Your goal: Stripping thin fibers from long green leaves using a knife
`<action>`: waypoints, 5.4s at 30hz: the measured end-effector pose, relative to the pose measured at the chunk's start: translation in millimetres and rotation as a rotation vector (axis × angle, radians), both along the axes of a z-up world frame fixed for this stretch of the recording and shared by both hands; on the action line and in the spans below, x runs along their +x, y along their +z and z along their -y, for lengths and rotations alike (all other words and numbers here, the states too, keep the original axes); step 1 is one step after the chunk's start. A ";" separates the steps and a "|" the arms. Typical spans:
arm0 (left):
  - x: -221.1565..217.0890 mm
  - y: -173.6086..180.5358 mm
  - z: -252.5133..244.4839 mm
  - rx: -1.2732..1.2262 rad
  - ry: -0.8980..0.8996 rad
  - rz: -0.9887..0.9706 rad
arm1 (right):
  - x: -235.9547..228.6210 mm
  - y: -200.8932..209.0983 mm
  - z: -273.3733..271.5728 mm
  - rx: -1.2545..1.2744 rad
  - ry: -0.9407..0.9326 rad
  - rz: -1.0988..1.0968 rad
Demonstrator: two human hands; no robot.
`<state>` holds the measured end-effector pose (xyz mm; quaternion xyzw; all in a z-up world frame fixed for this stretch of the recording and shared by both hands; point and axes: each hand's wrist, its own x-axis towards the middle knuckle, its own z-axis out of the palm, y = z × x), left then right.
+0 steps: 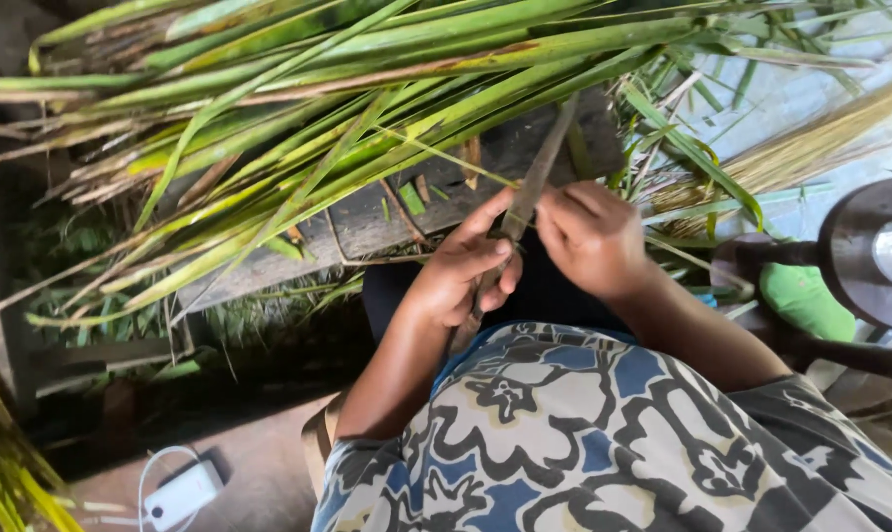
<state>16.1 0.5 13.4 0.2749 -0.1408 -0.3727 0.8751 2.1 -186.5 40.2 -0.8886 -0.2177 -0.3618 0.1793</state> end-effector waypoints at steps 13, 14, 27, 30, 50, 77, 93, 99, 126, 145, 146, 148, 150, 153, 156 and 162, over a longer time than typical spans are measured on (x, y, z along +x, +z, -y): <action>-3.8 -11.6 7.4 0.132 0.100 0.272 | -11.4 1.9 -10.4 0.249 0.016 0.016; -4.4 -12.8 8.6 0.126 0.098 0.254 | -11.5 -1.1 -9.3 0.253 0.008 0.013; -7.0 -14.1 14.7 0.203 0.192 0.197 | -10.3 2.4 -12.6 0.282 -0.023 -0.053; -6.8 -9.1 16.9 0.199 0.212 0.193 | -10.6 -3.4 -12.7 0.296 -0.040 -0.049; -1.3 -4.5 20.8 0.374 0.445 0.113 | -16.8 -2.1 -10.8 0.350 -0.038 -0.223; -10.7 -11.9 25.8 0.187 0.093 0.134 | -24.2 16.4 -2.8 0.643 0.029 -0.452; -22.1 0.3 42.8 0.240 0.213 0.142 | -31.4 18.1 0.8 0.590 0.005 -0.382; -22.6 -2.5 48.4 0.248 0.265 0.119 | -31.3 15.6 -3.5 0.478 -0.054 -0.254; -13.1 10.5 27.1 0.121 0.183 0.088 | -37.5 13.8 4.6 0.700 0.069 -0.470; -9.8 21.0 11.4 0.248 0.317 0.172 | -31.9 4.5 7.8 0.925 0.098 -0.778; -13.6 17.5 14.1 0.197 0.231 0.166 | -30.8 9.2 6.5 0.949 0.136 -0.808; -18.9 8.0 19.1 0.147 0.146 0.156 | -28.1 18.9 2.3 0.972 0.174 -0.841; -22.0 -4.2 24.5 0.095 0.072 0.170 | -24.9 29.1 -2.9 1.030 0.197 -0.860; -20.9 -1.7 23.6 0.078 0.052 0.170 | -19.9 10.8 3.2 1.015 0.229 -0.876; -21.9 2.3 20.5 0.092 0.050 0.179 | -21.7 10.2 0.6 1.240 0.353 -0.923; -23.3 11.8 21.3 0.101 0.104 0.203 | -16.9 -12.5 8.9 1.583 0.376 -1.262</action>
